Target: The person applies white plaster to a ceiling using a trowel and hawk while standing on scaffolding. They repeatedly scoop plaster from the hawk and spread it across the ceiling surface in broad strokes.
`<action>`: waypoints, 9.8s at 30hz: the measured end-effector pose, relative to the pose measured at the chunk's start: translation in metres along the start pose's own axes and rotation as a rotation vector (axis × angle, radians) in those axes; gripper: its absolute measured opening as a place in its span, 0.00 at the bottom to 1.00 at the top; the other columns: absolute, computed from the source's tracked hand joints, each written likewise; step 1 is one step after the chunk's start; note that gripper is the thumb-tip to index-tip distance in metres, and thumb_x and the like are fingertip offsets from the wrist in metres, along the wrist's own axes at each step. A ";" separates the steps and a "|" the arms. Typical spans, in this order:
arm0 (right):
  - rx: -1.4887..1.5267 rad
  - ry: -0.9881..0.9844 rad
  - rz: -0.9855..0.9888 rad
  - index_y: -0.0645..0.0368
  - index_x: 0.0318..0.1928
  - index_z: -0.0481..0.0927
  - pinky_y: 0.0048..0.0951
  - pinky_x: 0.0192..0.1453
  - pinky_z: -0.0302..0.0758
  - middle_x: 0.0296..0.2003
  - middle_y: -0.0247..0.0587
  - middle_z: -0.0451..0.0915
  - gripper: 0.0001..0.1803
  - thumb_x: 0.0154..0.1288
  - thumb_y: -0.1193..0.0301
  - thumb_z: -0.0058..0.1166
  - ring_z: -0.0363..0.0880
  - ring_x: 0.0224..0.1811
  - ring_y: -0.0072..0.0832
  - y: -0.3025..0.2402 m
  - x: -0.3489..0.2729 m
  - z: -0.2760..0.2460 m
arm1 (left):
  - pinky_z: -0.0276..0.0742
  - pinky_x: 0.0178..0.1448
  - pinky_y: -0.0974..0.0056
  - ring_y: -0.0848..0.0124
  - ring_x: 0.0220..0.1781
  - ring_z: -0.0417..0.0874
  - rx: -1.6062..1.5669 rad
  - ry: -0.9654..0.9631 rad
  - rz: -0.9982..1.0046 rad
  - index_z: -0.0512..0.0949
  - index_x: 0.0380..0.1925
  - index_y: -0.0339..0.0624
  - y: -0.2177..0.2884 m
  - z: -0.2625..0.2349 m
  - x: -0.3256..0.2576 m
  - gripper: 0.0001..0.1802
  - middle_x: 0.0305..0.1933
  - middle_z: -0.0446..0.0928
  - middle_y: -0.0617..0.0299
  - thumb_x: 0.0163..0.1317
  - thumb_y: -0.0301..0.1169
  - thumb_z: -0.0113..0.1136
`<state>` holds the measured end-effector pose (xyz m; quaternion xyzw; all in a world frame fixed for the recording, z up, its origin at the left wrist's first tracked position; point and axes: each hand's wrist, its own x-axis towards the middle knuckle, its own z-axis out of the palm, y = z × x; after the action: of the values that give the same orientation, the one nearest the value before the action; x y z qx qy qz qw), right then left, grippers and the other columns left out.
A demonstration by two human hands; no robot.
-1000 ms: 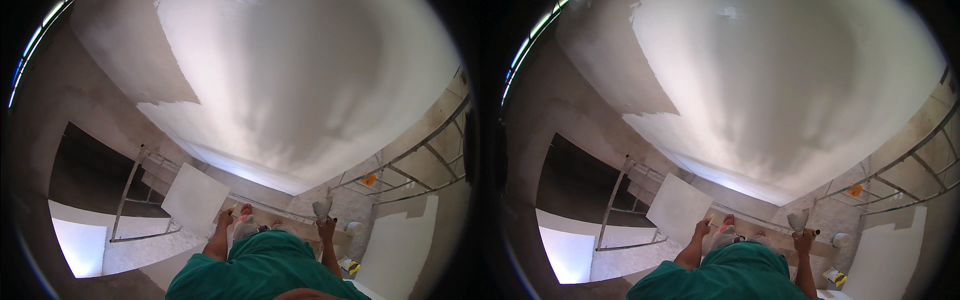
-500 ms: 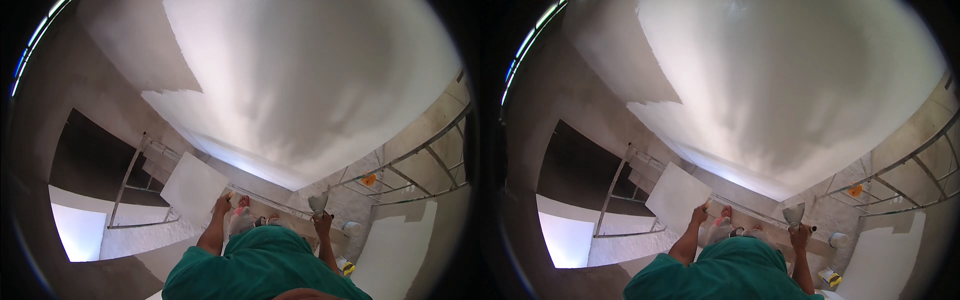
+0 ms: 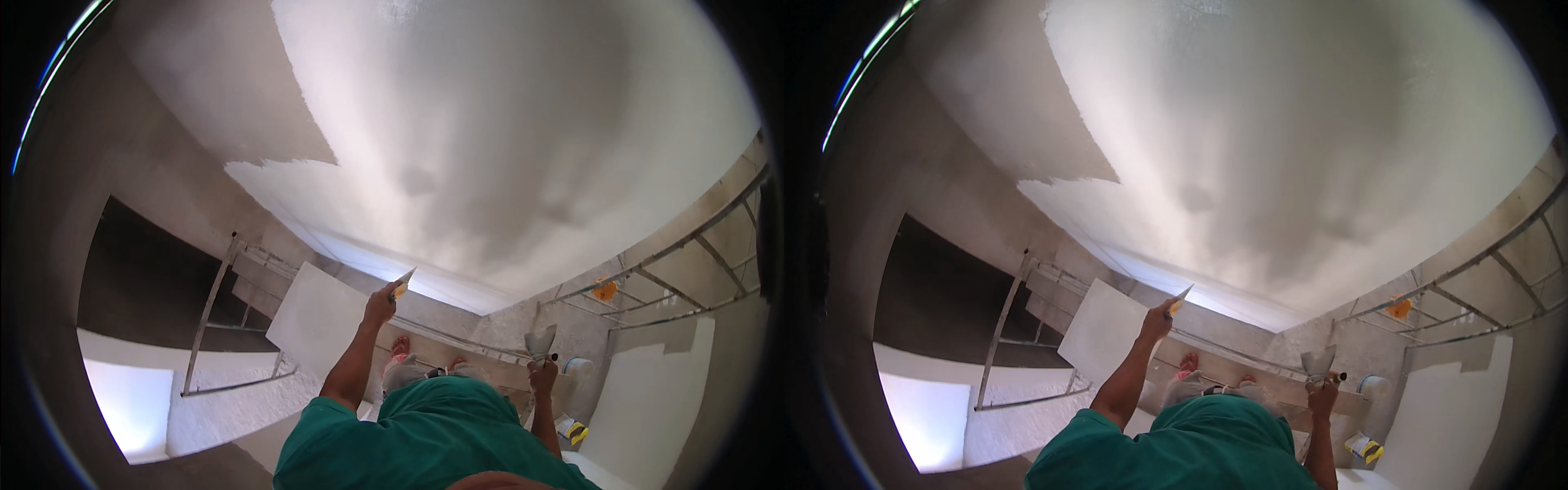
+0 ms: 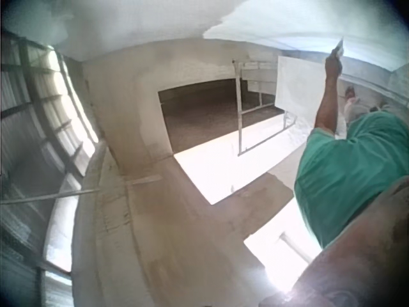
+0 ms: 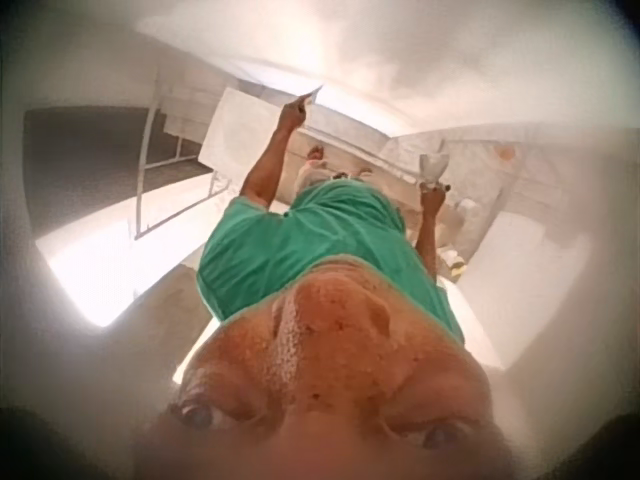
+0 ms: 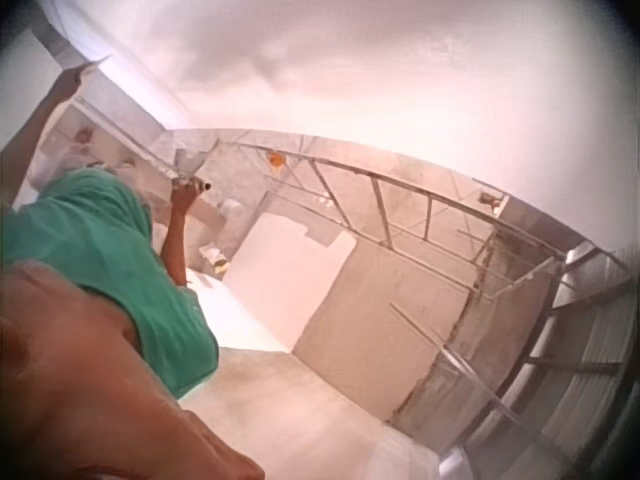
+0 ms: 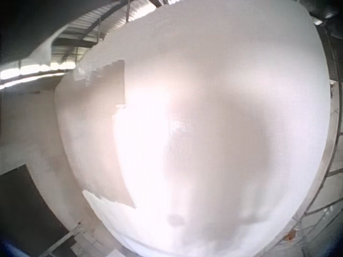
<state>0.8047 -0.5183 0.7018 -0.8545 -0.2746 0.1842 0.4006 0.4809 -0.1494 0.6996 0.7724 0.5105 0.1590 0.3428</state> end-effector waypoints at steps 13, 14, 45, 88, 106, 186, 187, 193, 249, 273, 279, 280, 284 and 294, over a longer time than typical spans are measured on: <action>0.056 0.067 0.189 0.67 0.31 0.80 0.28 0.22 0.71 0.18 0.39 0.77 0.11 0.46 0.73 0.59 0.74 0.17 0.23 -0.111 -0.041 0.085 | 0.77 0.56 0.52 0.53 0.53 0.80 0.245 -0.537 -0.294 0.77 0.54 0.56 -0.224 0.029 -0.025 0.27 0.50 0.80 0.51 0.49 0.28 0.56; 0.006 0.083 0.141 0.67 0.30 0.80 0.29 0.22 0.71 0.19 0.40 0.78 0.10 0.46 0.73 0.59 0.75 0.17 0.23 -0.116 -0.046 0.089 | 0.77 0.57 0.53 0.54 0.54 0.80 0.293 -0.571 -0.342 0.77 0.53 0.56 -0.233 0.027 -0.037 0.27 0.51 0.80 0.53 0.49 0.28 0.56; 0.092 -0.029 0.142 0.69 0.32 0.78 0.30 0.22 0.71 0.18 0.41 0.76 0.12 0.45 0.76 0.59 0.74 0.16 0.26 -0.018 -0.009 0.027 | 0.77 0.54 0.50 0.52 0.51 0.80 0.300 -0.364 -0.179 0.70 0.61 0.70 -0.101 0.063 -0.036 0.30 0.48 0.79 0.49 0.57 0.28 0.49; -0.027 0.111 0.081 0.70 0.26 0.78 0.34 0.26 0.71 0.16 0.42 0.77 0.10 0.42 0.75 0.60 0.75 0.19 0.26 0.043 -0.023 0.144 | 0.58 0.69 0.39 0.51 0.68 0.65 0.837 1.256 1.083 0.65 0.65 0.54 0.368 -0.349 0.272 0.35 0.68 0.65 0.55 0.53 0.23 0.56; -0.177 0.093 -0.012 0.67 0.29 0.79 0.30 0.19 0.67 0.14 0.38 0.73 0.09 0.44 0.76 0.56 0.71 0.14 0.22 0.130 -0.020 0.157 | 0.52 0.65 0.28 0.49 0.68 0.64 0.656 0.853 0.888 0.68 0.63 0.65 0.054 -0.076 0.302 0.36 0.68 0.63 0.62 0.53 0.20 0.54; 0.068 -0.048 0.120 0.68 0.24 0.78 0.28 0.20 0.67 0.13 0.35 0.73 0.09 0.41 0.74 0.57 0.70 0.14 0.20 -0.018 0.030 0.281 | 0.57 0.68 0.35 0.53 0.70 0.64 0.627 1.240 1.061 0.62 0.68 0.58 0.195 -0.431 0.372 0.37 0.69 0.64 0.54 0.58 0.19 0.51; 0.041 -0.042 0.101 0.68 0.24 0.78 0.28 0.19 0.67 0.12 0.35 0.73 0.09 0.41 0.74 0.57 0.70 0.14 0.20 0.006 0.033 0.286 | 0.57 0.68 0.35 0.53 0.70 0.64 0.647 1.243 1.039 0.61 0.68 0.58 0.184 -0.422 0.373 0.37 0.70 0.64 0.54 0.58 0.19 0.51; 0.093 -0.017 0.112 0.67 0.27 0.78 0.28 0.19 0.67 0.13 0.35 0.73 0.09 0.42 0.74 0.57 0.71 0.14 0.21 0.056 0.052 0.303 | 0.53 0.70 0.35 0.52 0.72 0.61 0.648 1.206 0.931 0.60 0.69 0.59 0.133 -0.347 0.378 0.37 0.71 0.61 0.54 0.58 0.18 0.51; 0.004 -0.166 -0.210 0.61 0.40 0.82 0.34 0.37 0.76 0.31 0.50 0.84 0.17 0.45 0.74 0.66 0.84 0.34 0.38 0.279 0.121 0.455 | 0.55 0.71 0.37 0.57 0.68 0.66 0.708 1.284 1.074 0.62 0.67 0.61 0.153 -0.124 0.255 0.34 0.71 0.61 0.58 0.60 0.28 0.55; 0.024 -0.145 -0.037 0.65 0.33 0.83 0.33 0.28 0.74 0.21 0.43 0.82 0.13 0.43 0.75 0.64 0.79 0.22 0.27 0.310 0.121 0.452 | 0.48 0.69 0.34 0.51 0.69 0.61 0.768 1.084 0.927 0.67 0.64 0.66 -0.134 0.032 0.305 0.40 0.68 0.63 0.63 0.49 0.22 0.61; 0.028 -0.113 -0.173 0.65 0.32 0.83 0.31 0.23 0.72 0.17 0.41 0.79 0.11 0.43 0.76 0.61 0.76 0.17 0.25 0.303 0.121 0.461 | 0.70 0.60 0.43 0.56 0.64 0.71 0.473 1.391 1.107 0.63 0.66 0.59 -0.044 -0.161 0.338 0.42 0.64 0.69 0.57 0.48 0.19 0.57; 0.000 -0.081 -0.243 0.65 0.32 0.83 0.30 0.22 0.71 0.16 0.40 0.78 0.11 0.43 0.76 0.61 0.75 0.16 0.24 0.308 0.119 0.460 | 0.70 0.62 0.48 0.50 0.62 0.71 0.373 1.377 1.200 0.63 0.66 0.53 -0.031 -0.176 0.345 0.37 0.65 0.67 0.49 0.55 0.17 0.53; 0.022 -0.179 -0.062 0.65 0.35 0.83 0.31 0.24 0.72 0.18 0.41 0.79 0.14 0.42 0.77 0.60 0.77 0.18 0.24 0.299 0.116 0.457 | 0.73 0.60 0.56 0.52 0.59 0.74 0.383 1.335 1.072 0.66 0.64 0.49 -0.014 -0.202 0.349 0.32 0.61 0.72 0.53 0.57 0.17 0.50; 0.013 -0.142 -0.042 0.65 0.34 0.82 0.29 0.22 0.71 0.17 0.38 0.79 0.13 0.44 0.77 0.60 0.74 0.17 0.22 0.321 0.116 0.462 | 0.68 0.64 0.48 0.55 0.64 0.70 0.475 1.208 1.118 0.62 0.67 0.55 -0.080 -0.132 0.369 0.40 0.64 0.69 0.54 0.51 0.18 0.56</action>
<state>0.7515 -0.3461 0.1560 -0.8308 -0.3190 0.2378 0.3892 0.5062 0.2499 0.6995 0.7448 0.1696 0.5778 -0.2876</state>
